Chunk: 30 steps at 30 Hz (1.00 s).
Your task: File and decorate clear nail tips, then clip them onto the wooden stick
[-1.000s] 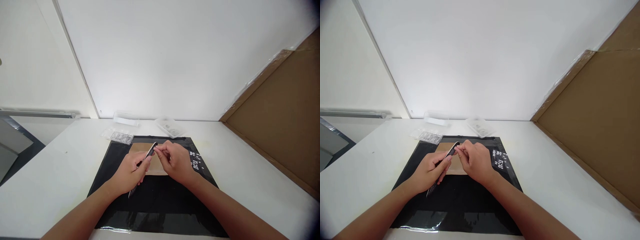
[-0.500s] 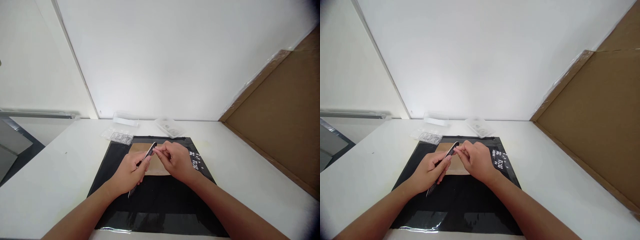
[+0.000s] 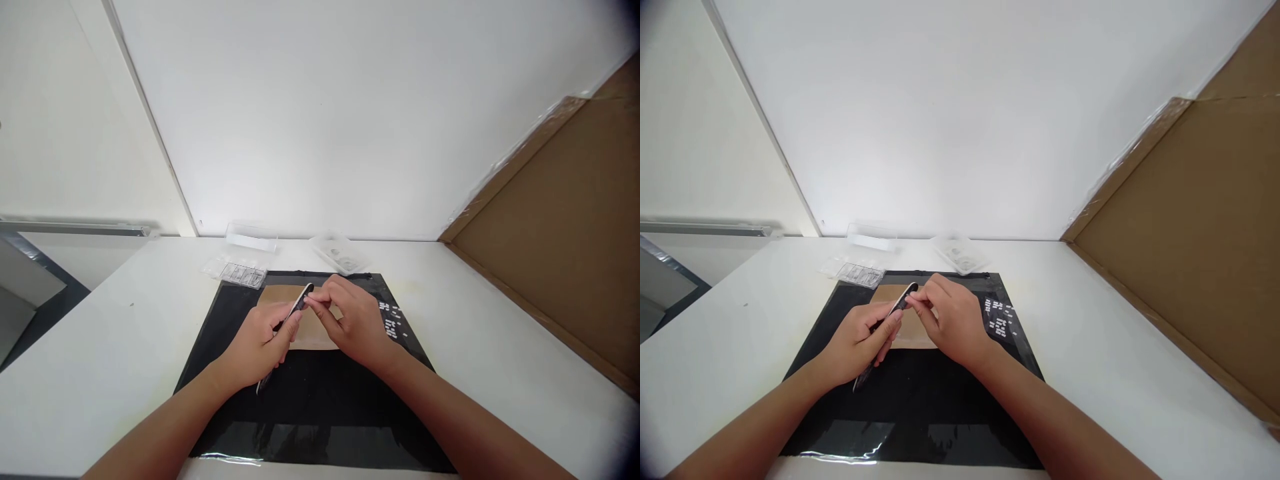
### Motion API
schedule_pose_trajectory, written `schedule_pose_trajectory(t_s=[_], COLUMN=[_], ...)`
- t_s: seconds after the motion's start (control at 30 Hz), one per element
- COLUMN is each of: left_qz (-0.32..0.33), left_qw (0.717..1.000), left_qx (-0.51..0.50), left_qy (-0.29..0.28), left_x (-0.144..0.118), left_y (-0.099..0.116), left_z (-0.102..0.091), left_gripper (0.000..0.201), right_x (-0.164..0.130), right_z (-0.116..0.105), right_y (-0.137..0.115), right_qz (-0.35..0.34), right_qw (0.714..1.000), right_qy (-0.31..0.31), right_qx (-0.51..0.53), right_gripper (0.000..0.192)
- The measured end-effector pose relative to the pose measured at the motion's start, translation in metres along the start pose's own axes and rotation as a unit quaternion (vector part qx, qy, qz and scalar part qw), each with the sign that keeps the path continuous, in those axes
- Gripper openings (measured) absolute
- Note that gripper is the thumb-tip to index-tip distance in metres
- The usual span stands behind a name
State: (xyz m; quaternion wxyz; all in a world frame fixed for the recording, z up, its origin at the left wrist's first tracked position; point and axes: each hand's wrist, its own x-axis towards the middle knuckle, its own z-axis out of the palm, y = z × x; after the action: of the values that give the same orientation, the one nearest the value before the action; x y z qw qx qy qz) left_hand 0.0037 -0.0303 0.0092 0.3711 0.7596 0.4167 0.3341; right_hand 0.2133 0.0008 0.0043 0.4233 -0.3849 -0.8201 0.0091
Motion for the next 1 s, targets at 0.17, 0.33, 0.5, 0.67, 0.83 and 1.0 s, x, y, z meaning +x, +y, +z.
schedule_pose_trajectory(t_s=[0.17,0.33,0.5,0.67,0.83,1.0], left_qz=[0.003,-0.004,0.001,0.012,0.024,0.024], left_qw=[1.0,1.0,1.0,1.0,0.999,0.999], left_qx=[0.007,0.009,0.01,0.023,0.025,0.022], left_qy=[0.003,0.0,0.0,0.003,0.003,0.009], left_x=[-0.0002,-0.0002,0.0,0.0004,0.0003,-0.0011], left_y=[0.0011,-0.001,0.0003,0.0023,0.0014,0.0042], left_z=[-0.0003,0.0005,0.0006,0.0003,0.0002,-0.0002], left_gripper=[0.041,0.039,0.04,0.041,0.04,0.041], right_x=[0.0005,-0.0009,-0.0022,-0.002,-0.003,-0.0021], right_z=[-0.0021,0.0,0.0044,0.005,0.0072,0.0066], right_y=[-0.0005,-0.0007,-0.0033,-0.0015,-0.0053,-0.0079], right_qz=[-0.006,-0.001,-0.026,-0.003,-0.026,-0.008], right_qw=[1.0,1.0,0.999,0.999,0.998,0.998], right_qy=[-0.001,-0.006,-0.012,0.027,-0.003,0.027], right_qx=[0.001,0.005,-0.014,-0.029,-0.052,-0.054], right_gripper=[0.019,0.019,0.024,0.021,0.027,0.022])
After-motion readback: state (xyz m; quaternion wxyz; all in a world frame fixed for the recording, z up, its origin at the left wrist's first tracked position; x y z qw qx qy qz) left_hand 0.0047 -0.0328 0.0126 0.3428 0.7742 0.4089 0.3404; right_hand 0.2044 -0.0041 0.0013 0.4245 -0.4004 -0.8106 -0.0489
